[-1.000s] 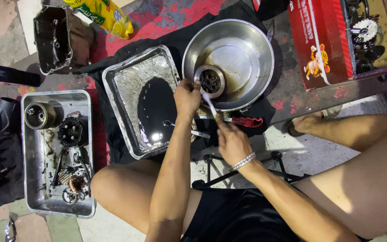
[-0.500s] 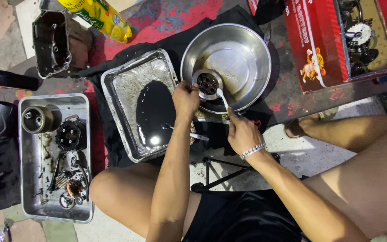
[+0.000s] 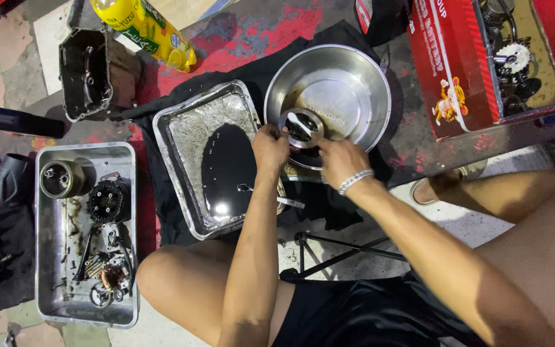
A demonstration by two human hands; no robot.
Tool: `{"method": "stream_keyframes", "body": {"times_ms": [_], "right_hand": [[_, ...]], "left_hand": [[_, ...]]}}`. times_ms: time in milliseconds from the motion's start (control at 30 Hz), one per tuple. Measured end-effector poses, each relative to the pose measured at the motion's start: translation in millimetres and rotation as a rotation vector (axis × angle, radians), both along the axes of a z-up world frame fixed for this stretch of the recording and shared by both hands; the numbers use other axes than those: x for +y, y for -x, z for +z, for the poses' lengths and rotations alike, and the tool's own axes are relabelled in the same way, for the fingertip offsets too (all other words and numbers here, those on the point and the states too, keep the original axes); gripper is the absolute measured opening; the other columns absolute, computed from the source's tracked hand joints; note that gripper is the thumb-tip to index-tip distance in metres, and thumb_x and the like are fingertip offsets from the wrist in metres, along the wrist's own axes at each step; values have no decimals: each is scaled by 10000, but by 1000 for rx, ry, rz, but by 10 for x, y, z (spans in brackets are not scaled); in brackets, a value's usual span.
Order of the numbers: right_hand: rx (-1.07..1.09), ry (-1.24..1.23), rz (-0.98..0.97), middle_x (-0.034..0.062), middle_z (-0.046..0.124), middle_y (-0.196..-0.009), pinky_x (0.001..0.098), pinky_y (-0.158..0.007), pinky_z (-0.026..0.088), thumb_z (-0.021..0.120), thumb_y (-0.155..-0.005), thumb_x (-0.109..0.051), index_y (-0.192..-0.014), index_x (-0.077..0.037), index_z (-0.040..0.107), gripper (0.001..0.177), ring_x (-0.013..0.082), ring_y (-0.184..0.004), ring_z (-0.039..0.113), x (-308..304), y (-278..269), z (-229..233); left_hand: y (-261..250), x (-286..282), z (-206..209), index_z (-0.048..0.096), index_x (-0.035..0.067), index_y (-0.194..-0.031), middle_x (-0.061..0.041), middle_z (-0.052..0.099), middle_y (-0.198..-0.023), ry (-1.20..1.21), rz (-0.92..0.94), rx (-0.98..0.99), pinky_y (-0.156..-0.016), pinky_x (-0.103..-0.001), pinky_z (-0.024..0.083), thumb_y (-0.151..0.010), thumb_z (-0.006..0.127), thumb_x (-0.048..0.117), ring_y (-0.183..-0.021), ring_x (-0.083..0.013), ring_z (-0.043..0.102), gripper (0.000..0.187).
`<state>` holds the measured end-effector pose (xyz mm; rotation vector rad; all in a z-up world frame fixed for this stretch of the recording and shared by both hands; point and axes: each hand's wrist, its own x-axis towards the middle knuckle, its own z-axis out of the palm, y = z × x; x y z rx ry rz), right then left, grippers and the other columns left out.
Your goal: The person scrubs a circular metal mechanical part with a toothbrush in a tray of dark liquid, then rinses it in a metal bowl and applies a dark liquid from a bottle. The person handles the part by hand and with the toothbrush, turning it over to clean different sides.
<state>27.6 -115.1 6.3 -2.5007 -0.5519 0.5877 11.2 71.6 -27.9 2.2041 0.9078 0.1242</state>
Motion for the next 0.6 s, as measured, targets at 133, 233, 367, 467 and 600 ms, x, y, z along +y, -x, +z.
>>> {"method": "stream_keyframes", "body": {"times_ms": [133,233,367,467,600], "right_hand": [[-400,-163,153,145,713,-1118,432,-753,599,570,-865,57,-1299,-167,686,501,315,-927,702,-316,-159,-126],[-343,77,236,177,664,-1017,465,-729,587,582,-874,39,-1375,-228,671,575,346,-844,691,-458,-470,-88],[-392,117,387,184,669,-1002,481,-721,585,599,-901,-15,-1383,-243,662,537,370,-834,703,-535,-567,-80],[-151,28,341,204,706,-931,458,-763,573,653,-838,-48,-1333,-239,696,532,365,-823,711,-532,-672,-97],[424,128,122,256,759,-835,445,-721,567,647,-961,-212,-1343,-273,705,391,377,-764,725,-505,-801,21]], "left_hand": [[-3,-31,30,700,9,-901,-194,749,-836,24,13,-8,-780,-427,560,-869,747,229,-809,-351,738,227],[-13,-55,68,701,12,-908,-213,737,-819,-32,-60,-46,-767,-449,551,-863,741,196,-795,-376,724,194],[44,-139,126,645,-11,-891,-240,698,-779,-70,-123,-180,-702,-494,528,-903,709,156,-755,-436,690,179],[51,-250,157,590,-10,-890,-243,672,-748,-112,-168,-231,-656,-522,499,-933,679,128,-726,-462,667,169],[96,-326,204,547,-2,-873,-245,659,-746,-155,-226,-267,-636,-542,474,-941,674,107,-726,-476,651,180]]}}
